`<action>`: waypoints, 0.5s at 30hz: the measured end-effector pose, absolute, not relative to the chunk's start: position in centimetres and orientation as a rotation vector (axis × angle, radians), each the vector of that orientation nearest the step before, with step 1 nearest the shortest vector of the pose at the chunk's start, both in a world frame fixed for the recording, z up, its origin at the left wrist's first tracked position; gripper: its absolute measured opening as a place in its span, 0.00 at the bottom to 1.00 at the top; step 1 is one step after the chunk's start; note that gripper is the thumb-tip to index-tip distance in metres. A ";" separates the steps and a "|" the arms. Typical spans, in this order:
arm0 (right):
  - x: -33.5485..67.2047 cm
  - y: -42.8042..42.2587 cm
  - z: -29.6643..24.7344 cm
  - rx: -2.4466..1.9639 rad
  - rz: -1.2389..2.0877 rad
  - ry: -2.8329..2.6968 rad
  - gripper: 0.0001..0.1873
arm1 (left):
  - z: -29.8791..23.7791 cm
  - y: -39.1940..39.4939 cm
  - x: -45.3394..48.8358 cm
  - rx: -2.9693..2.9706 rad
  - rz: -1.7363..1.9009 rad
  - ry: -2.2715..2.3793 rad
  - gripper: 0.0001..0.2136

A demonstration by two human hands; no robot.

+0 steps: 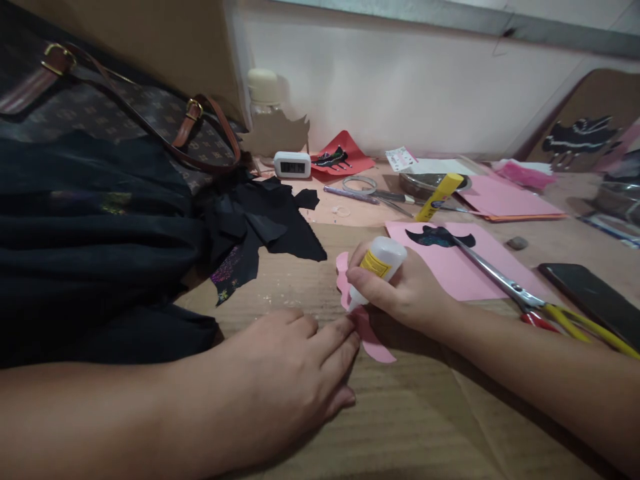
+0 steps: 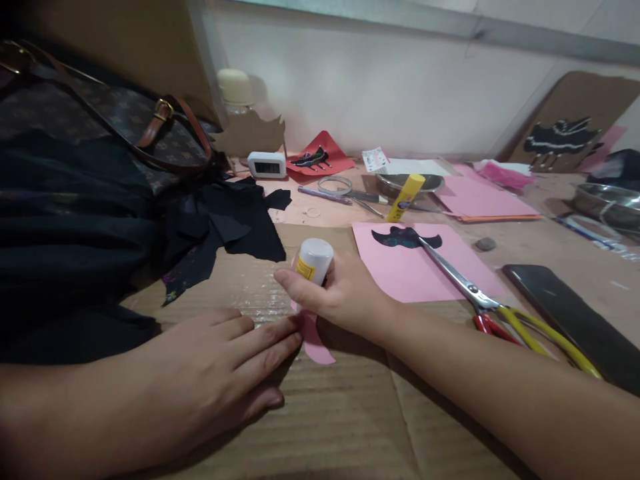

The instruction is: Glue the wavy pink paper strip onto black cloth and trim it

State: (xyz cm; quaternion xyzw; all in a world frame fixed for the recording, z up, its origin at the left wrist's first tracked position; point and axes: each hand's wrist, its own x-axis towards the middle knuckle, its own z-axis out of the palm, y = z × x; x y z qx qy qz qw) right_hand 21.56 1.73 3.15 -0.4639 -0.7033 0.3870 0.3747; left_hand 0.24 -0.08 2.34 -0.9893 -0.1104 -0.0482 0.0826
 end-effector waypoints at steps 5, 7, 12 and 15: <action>21.6 1.7 3.2 -1.204 0.896 -1.818 0.18 | 2.7 -0.1 0.3 -2.951 -0.176 -0.323 0.21; 21.6 1.8 3.1 -1.205 0.896 -1.818 0.17 | 2.8 -0.3 0.3 -2.965 -0.184 -0.352 0.19; 21.6 1.9 3.2 -1.158 0.863 -1.837 0.15 | 2.6 -0.5 0.2 -2.956 -0.194 -0.492 0.23; 21.6 1.9 3.2 -1.163 0.875 -1.821 0.15 | 2.5 -0.3 0.3 -2.992 -0.144 -0.522 0.24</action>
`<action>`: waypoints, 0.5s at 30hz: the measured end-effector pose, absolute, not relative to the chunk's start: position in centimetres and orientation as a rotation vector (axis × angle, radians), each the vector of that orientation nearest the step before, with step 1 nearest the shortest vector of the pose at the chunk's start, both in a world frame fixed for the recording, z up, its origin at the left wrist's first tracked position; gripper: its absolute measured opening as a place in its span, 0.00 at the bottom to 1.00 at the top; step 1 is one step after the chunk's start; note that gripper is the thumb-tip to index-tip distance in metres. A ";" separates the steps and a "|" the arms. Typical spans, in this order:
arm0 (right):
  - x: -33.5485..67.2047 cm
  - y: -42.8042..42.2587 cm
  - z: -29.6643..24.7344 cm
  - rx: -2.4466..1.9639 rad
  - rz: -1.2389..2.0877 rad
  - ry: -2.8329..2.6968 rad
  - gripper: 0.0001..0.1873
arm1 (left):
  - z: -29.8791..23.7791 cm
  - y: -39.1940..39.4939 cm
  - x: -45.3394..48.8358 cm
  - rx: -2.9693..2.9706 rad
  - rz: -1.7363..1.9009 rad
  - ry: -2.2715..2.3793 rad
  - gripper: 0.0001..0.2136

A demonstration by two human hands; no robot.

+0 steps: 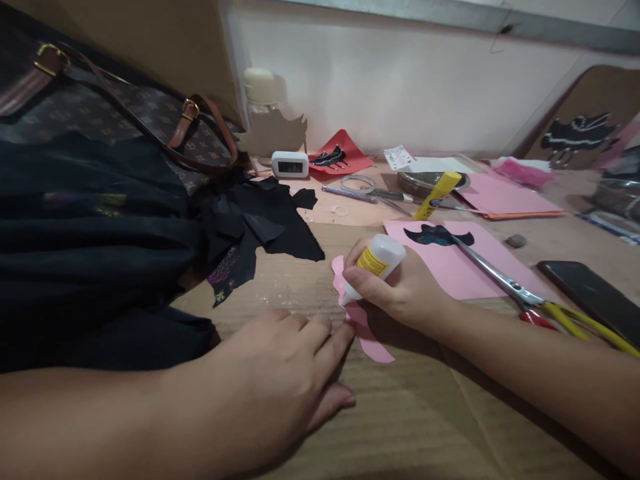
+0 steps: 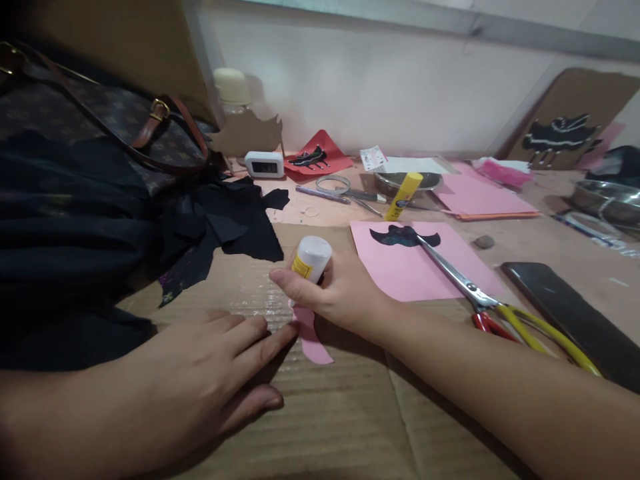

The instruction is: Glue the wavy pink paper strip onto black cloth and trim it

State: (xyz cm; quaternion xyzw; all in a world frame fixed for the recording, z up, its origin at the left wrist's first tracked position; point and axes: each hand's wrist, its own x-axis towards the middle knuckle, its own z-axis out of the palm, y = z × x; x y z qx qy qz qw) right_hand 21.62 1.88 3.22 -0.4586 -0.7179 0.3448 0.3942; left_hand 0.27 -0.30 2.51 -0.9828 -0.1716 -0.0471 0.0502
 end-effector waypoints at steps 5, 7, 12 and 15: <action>21.6 1.7 3.1 -1.175 1.031 -1.776 0.16 | 2.6 -0.1 0.3 -3.018 -0.106 -0.539 0.24; 21.6 1.6 3.1 -1.184 1.049 -1.787 0.15 | 2.7 -0.1 0.3 -3.020 -0.092 -0.540 0.25; 21.8 1.7 3.2 -1.156 1.020 -1.846 0.16 | 2.6 -0.2 0.3 -3.007 -0.071 -0.541 0.26; 21.9 1.9 3.1 -1.142 0.952 -1.823 0.16 | 2.7 -0.2 0.2 -3.003 -0.080 -0.527 0.26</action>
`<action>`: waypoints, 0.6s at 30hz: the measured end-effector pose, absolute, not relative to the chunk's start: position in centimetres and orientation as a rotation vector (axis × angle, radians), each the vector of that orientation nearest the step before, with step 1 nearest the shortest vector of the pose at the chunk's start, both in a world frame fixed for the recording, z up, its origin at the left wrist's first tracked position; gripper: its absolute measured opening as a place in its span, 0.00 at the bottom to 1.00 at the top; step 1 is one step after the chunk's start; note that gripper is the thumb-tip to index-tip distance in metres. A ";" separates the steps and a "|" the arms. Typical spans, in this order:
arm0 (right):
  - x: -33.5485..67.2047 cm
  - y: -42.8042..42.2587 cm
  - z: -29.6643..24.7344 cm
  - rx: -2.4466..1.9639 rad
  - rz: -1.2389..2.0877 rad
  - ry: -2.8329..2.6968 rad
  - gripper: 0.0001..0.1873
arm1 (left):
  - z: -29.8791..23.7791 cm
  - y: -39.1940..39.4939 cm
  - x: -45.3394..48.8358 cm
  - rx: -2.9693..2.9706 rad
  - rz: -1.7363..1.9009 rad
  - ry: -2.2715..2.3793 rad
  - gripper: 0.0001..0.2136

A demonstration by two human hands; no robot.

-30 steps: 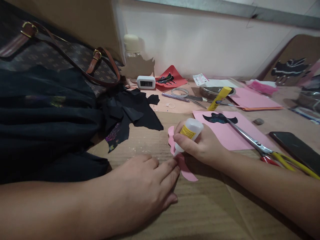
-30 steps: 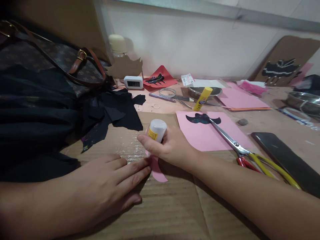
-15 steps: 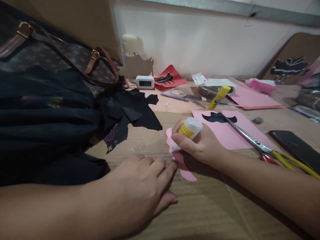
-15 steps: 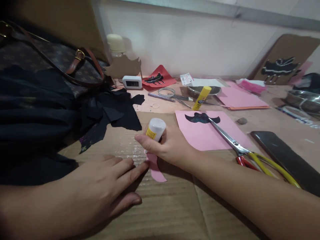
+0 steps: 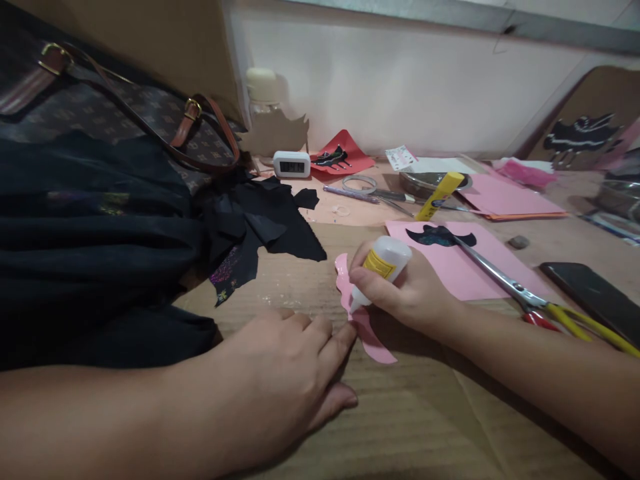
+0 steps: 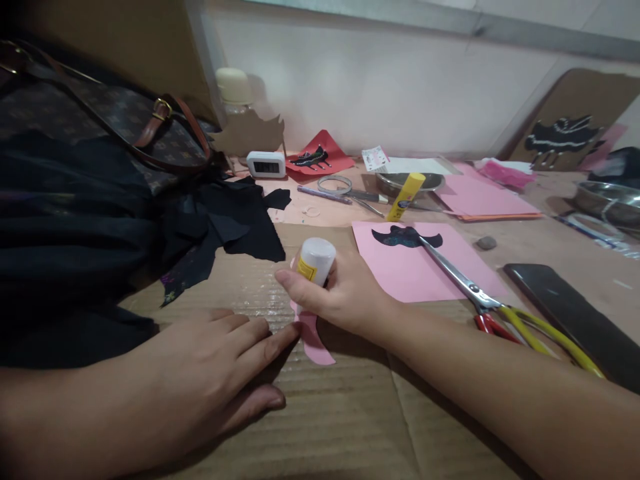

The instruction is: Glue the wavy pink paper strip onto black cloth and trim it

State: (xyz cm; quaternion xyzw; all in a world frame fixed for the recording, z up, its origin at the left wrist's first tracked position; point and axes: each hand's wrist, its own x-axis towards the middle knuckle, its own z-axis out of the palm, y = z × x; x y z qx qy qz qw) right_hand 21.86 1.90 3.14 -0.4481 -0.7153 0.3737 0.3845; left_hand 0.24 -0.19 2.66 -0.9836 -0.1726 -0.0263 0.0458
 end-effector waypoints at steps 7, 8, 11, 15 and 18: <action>21.7 2.0 3.3 -1.182 0.924 -1.855 0.16 | 2.8 -0.1 0.3 -3.021 -0.095 -0.527 0.26; 21.7 1.9 3.3 -1.183 0.896 -1.859 0.17 | 2.8 -0.1 0.3 -3.021 -0.098 -0.528 0.25; 21.6 2.0 3.4 -1.181 0.807 -1.861 0.18 | 2.7 -0.1 0.4 -3.013 -0.099 -0.513 0.25; 21.6 2.3 3.3 -1.185 0.789 -1.814 0.15 | 2.8 -0.1 0.4 -3.014 -0.080 -0.509 0.26; 21.6 2.3 3.1 -1.173 0.781 -1.781 0.17 | 2.8 -0.2 0.4 -3.007 -0.077 -0.510 0.26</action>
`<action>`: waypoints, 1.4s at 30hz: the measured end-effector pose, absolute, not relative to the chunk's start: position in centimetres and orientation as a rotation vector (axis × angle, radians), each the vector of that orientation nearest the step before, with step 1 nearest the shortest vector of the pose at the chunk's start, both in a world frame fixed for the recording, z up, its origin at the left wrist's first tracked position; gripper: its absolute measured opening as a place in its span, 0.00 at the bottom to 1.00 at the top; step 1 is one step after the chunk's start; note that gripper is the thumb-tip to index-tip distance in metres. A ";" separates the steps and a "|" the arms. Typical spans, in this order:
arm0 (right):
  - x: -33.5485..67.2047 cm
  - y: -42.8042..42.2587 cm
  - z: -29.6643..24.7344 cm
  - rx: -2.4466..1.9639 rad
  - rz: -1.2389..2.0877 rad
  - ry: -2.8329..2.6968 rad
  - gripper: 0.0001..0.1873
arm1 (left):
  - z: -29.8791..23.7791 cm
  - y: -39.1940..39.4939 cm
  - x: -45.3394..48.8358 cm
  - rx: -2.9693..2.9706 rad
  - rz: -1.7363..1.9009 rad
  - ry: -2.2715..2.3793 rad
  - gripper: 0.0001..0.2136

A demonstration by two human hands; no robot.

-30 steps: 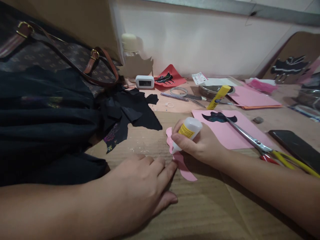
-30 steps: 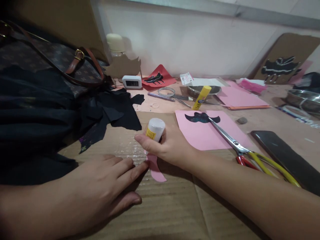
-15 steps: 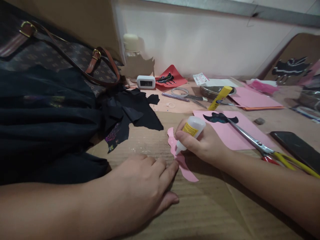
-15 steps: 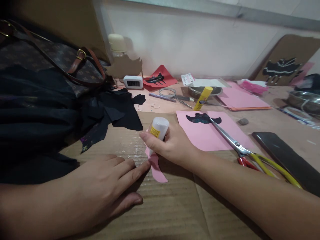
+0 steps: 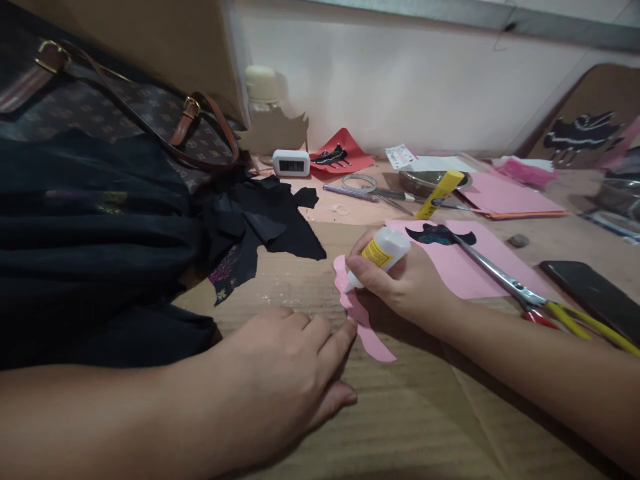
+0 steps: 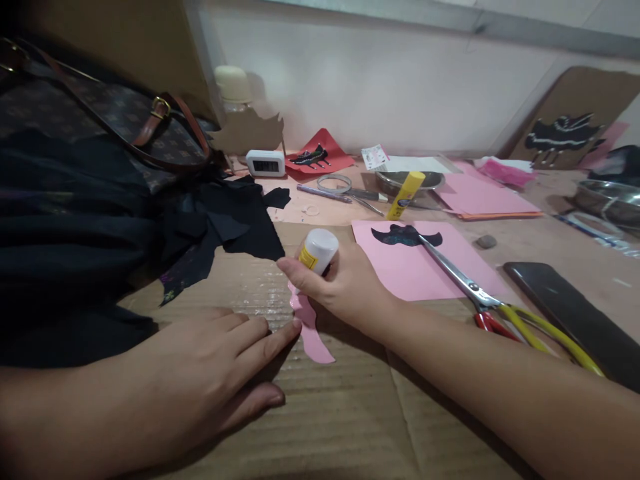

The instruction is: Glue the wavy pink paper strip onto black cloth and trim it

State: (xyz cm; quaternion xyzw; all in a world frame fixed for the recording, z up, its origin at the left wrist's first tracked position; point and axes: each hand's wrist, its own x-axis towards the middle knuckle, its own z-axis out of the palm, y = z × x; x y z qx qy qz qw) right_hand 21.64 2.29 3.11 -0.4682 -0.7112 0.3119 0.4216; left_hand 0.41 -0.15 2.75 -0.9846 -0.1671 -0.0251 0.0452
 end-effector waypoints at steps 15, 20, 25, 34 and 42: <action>21.7 2.1 3.2 -1.156 0.766 -1.787 0.17 | 2.8 -0.2 0.3 -3.016 -0.067 -0.496 0.26; 21.8 1.9 3.2 -1.205 0.814 -1.840 0.19 | 2.9 -0.3 0.3 -3.003 -0.088 -0.495 0.25; 21.7 2.2 3.1 -1.226 0.744 -1.814 0.19 | 2.8 -0.1 0.3 -3.016 -0.110 -0.492 0.26; 22.0 2.3 2.7 -1.243 0.768 -1.679 0.21 | 2.5 -0.1 0.3 -3.005 -0.073 -0.502 0.27; 21.7 1.9 3.1 -1.282 0.766 -1.810 0.18 | 2.5 0.0 0.3 -3.024 -0.079 -0.503 0.26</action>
